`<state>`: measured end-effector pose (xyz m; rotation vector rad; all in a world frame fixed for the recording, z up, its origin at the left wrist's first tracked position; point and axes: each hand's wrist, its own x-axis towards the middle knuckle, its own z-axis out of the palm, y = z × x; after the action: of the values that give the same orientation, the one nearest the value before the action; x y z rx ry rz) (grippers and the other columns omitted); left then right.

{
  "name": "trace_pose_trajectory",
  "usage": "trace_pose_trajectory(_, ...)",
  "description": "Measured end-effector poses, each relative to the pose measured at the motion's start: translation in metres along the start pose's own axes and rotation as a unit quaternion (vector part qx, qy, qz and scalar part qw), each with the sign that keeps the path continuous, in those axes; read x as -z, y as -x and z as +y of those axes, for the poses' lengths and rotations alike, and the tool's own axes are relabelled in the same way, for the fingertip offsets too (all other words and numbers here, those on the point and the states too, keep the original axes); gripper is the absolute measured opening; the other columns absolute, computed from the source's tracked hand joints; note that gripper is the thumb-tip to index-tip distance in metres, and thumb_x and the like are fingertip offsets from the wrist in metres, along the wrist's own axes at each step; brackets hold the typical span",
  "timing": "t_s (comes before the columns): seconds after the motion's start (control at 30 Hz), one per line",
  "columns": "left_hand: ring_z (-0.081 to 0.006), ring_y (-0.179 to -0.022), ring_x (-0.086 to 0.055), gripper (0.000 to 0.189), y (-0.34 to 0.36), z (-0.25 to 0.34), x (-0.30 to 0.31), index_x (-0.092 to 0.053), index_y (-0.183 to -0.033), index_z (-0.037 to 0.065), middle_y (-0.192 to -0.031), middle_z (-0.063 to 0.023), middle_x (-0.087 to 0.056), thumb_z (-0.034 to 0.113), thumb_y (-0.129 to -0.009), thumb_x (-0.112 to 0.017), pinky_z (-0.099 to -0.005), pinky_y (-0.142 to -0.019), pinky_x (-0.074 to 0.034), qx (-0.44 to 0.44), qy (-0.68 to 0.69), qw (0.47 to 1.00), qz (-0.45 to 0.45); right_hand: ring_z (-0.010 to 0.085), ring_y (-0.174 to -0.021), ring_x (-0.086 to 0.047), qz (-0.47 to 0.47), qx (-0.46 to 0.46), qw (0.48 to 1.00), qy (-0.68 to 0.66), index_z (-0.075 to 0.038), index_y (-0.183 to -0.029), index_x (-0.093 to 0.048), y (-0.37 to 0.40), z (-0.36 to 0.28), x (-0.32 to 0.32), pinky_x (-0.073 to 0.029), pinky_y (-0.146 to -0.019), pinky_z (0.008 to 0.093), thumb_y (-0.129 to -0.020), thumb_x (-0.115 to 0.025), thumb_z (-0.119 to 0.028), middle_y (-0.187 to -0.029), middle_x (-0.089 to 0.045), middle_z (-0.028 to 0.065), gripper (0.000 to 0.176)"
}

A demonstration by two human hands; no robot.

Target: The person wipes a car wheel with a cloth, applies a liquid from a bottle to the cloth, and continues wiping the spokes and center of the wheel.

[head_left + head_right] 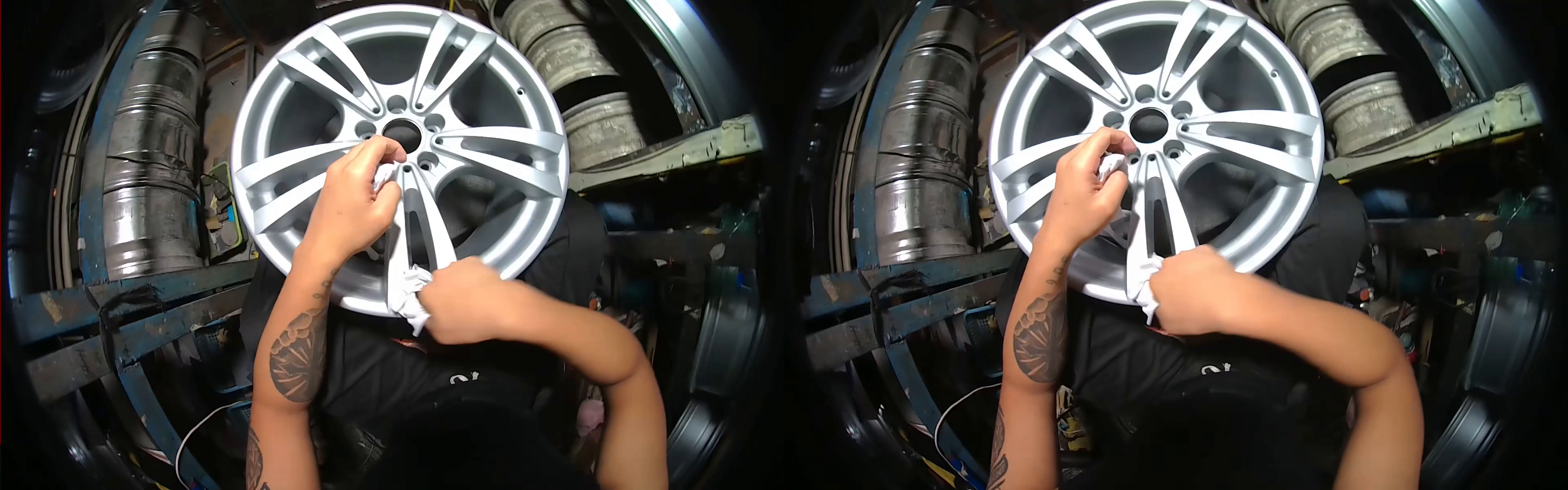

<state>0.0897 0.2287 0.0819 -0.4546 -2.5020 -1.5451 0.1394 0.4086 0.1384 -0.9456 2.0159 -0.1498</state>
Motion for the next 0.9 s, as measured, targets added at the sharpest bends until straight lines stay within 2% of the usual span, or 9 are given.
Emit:
trace_pose_trajectory(0.03,-0.0231,-0.083,-0.067,0.026,0.001,0.0,0.003,-0.064,-0.101,-0.004,-0.095,-0.0145,-0.069,-0.004,-0.077,-0.053,-0.0316,-0.075,-0.052,0.01,-0.013,1.0,-0.018,0.0383,-0.081,-0.073,0.021,0.033,0.997,-0.06,-0.001,-0.095,-0.074,0.016,0.018,-0.002,-0.057,-0.075,0.0467,-0.083,-0.057,-0.018,-0.082,-0.073,0.0226,0.027)
trace_pose_trajectory(0.07,-0.024,-0.083,-0.067,0.026,0.002,0.001,0.006,-0.064,-0.101,-0.004,-0.096,-0.0145,-0.069,-0.004,-0.077,-0.053,-0.0317,-0.076,-0.052,0.019,-0.027,0.999,-0.031,0.035,-0.082,-0.074,-0.163,0.018,0.955,-0.247,-0.003,-0.103,-0.074,0.03,0.035,0.018,-0.056,-0.077,0.0444,-0.087,-0.057,-0.017,-0.083,-0.074,0.0184,0.027)
trace_pose_trajectory(0.1,-0.0257,-0.084,-0.068,0.025,0.002,0.005,0.008,-0.066,-0.099,-0.003,-0.096,-0.0144,-0.07,-0.005,-0.077,-0.054,-0.0318,-0.077,-0.053,0.04,-0.032,0.998,-0.035,0.0333,-0.087,-0.074,-0.164,0.049,0.924,-0.341,-0.003,-0.111,-0.074,0.051,0.05,0.013,-0.055,-0.082,0.0399,-0.091,-0.057,-0.017,-0.091,-0.076,0.0166,0.03)
trace_pose_trajectory(0.17,-0.0284,-0.079,-0.067,0.025,0.001,-0.006,0.008,-0.066,-0.1,-0.001,-0.094,-0.0152,-0.069,-0.004,-0.077,-0.054,-0.0347,-0.071,-0.052,0.006,-0.023,1.0,-0.009,0.0351,-0.097,-0.074,0.115,0.106,0.925,-0.347,-0.004,-0.129,-0.069,0.076,0.061,-0.019,-0.054,-0.087,0.0337,-0.093,-0.056,-0.017,-0.105,-0.076,0.0178,0.04)
trace_pose_trajectory(0.3,-0.0289,-0.075,-0.066,0.027,-0.005,-0.016,0.01,-0.067,-0.1,0.001,-0.093,-0.0152,-0.069,-0.003,-0.077,-0.055,-0.0357,-0.067,-0.051,-0.037,-0.048,0.998,-0.001,0.025,-0.089,-0.076,0.108,-0.012,0.863,-0.494,0.005,-0.128,-0.066,0.094,0.067,-0.031,-0.055,-0.083,0.0317,-0.094,-0.054,-0.01,-0.099,-0.076,0.0207,0.039)
trace_pose_trajectory(0.4,-0.029,-0.073,-0.065,0.027,-0.005,-0.011,0.005,-0.067,-0.101,0.001,-0.094,-0.0149,-0.069,-0.003,-0.077,-0.055,-0.0361,-0.067,-0.051,-0.016,-0.042,0.999,-0.022,0.0342,-0.097,-0.074,0.205,0.033,0.884,-0.419,0.001,-0.134,-0.063,0.075,0.059,-0.039,-0.054,-0.088,0.0368,-0.094,-0.051,-0.009,-0.107,-0.074,0.0232,0.043)
trace_pose_trajectory(0.6,-0.0257,-0.077,-0.066,0.027,-0.004,-0.003,0.004,-0.068,-0.1,-0.002,-0.093,-0.015,-0.069,-0.003,-0.078,-0.054,-0.0336,-0.067,-0.05,0.027,-0.043,0.997,-0.05,0.035,-0.062,-0.071,0.156,-0.036,0.987,0.001,0.007,-0.12,-0.068,0.033,-0.007,-0.054,-0.055,-0.059,0.0449,-0.083,-0.064,-0.024,-0.067,-0.07,0.0174,0.049)
trace_pose_trajectory(0.87,-0.0278,-0.079,-0.067,0.028,0.001,-0.012,0.009,-0.068,-0.102,-0.001,-0.093,-0.0152,-0.07,-0.002,-0.077,-0.055,-0.0343,-0.067,-0.05,0.024,-0.063,0.997,-0.045,0.0347,-0.058,-0.07,0.122,-0.073,0.989,0.046,0.01,-0.11,-0.065,0.028,-0.026,-0.046,-0.054,-0.055,0.045,-0.081,-0.062,-0.024,-0.065,-0.069,0.0178,0.044)
trace_pose_trajectory(0.9,-0.0325,-0.081,-0.066,0.027,0.003,-0.013,0.011,-0.067,-0.102,0.002,-0.093,-0.0162,-0.068,0.0,-0.077,-0.058,-0.0405,-0.072,-0.051,0.019,-0.063,0.997,-0.042,0.0378,-0.06,-0.07,0.279,-0.014,0.959,0.039,0.006,-0.106,-0.064,0.02,-0.023,-0.05,-0.054,-0.056,0.0473,-0.082,-0.062,-0.024,-0.065,-0.068,0.0199,0.038)
